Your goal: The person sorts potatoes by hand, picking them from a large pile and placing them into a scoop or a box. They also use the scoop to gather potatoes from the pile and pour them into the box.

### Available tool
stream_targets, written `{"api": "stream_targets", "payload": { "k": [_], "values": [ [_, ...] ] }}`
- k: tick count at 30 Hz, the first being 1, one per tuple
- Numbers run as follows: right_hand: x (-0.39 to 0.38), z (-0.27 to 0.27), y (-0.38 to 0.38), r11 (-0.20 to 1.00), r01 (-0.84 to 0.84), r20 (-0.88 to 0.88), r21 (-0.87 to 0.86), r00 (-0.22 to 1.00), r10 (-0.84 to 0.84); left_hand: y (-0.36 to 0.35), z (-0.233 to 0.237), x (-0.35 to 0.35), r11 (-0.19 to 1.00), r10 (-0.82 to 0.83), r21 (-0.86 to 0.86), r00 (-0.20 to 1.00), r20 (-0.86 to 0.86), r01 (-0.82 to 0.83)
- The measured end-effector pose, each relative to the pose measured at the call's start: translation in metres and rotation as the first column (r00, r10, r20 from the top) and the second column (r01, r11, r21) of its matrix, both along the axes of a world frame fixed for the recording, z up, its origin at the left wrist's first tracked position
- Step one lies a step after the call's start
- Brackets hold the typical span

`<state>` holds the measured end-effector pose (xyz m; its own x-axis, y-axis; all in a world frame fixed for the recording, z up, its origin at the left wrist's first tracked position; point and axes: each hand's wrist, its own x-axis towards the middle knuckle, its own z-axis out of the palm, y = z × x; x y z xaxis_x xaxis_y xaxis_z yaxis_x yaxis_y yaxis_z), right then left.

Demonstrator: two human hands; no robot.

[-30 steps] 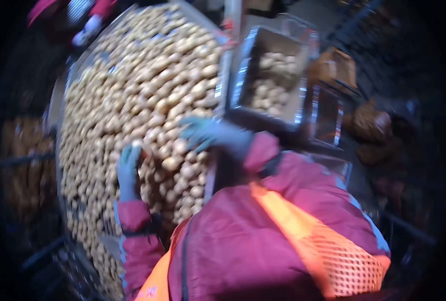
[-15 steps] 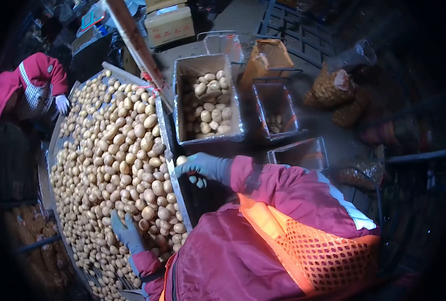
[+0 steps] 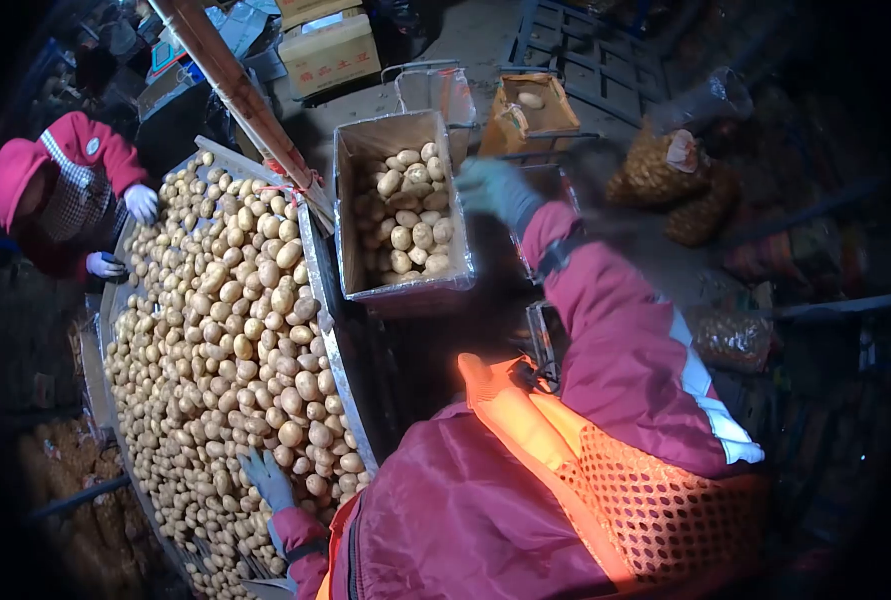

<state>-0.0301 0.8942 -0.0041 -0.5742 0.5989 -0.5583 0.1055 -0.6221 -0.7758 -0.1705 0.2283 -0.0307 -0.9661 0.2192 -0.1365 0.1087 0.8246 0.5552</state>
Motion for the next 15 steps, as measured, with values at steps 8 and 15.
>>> {"api": "stream_targets", "payload": {
  "k": [8,15],
  "values": [
    [-0.093,-0.014,-0.237,0.707,-0.698,-0.274,-0.112,0.706,0.654,-0.018,-0.034,-0.004,0.991,0.087,-0.092,0.993,-0.081,-0.094],
    [-0.106,0.030,-0.364,0.398,-0.914,-0.138,-0.081,0.406,0.904,-0.038,0.041,0.081,0.956,0.279,0.150,0.936,-0.215,-0.251]
  ]
}}
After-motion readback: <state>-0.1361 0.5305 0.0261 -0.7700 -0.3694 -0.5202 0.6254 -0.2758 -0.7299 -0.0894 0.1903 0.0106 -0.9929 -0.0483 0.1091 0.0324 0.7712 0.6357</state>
